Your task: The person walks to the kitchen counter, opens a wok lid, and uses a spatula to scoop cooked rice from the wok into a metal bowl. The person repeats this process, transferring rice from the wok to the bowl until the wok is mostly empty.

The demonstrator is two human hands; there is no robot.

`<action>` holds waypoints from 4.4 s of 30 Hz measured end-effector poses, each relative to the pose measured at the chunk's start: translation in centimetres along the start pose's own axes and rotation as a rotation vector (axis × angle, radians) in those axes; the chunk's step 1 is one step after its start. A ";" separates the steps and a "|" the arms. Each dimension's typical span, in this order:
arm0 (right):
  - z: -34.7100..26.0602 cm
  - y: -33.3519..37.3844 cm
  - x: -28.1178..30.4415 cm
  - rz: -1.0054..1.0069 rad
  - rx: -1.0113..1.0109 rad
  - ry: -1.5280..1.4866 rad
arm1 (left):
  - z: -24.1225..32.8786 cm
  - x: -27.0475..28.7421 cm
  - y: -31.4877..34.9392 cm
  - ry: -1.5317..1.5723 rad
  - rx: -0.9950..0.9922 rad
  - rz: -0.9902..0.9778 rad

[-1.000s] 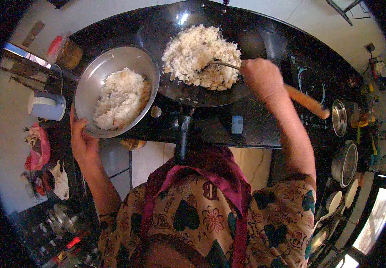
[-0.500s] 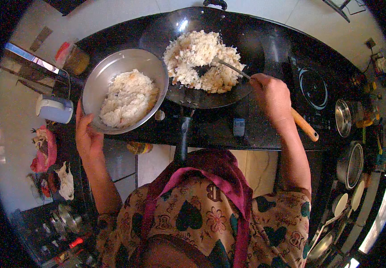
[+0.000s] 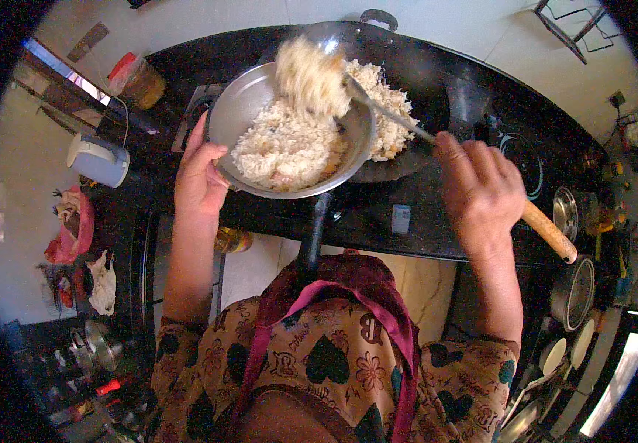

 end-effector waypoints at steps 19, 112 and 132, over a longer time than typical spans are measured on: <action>1.9 2.1 0.6 0.026 -0.373 -0.471 | -1.6 -0.6 1.6 0.039 -0.009 -0.029; 1.4 -5.3 -4.8 -0.169 -0.157 -0.481 | -1.1 4.5 1.8 0.105 -0.042 0.122; -2.2 -5.2 -12.1 -0.469 -0.641 -1.334 | -1.1 4.8 2.3 0.023 0.028 0.129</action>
Point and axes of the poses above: each hand's wrist, its own y-axis away from the middle knuckle, its own x-axis out of the back of the hand, z = x × y, the point moved 3 cm from there along -y, towards the middle knuckle, and after that the axes turned 14 degrees about -y, right-handed, at the moved point
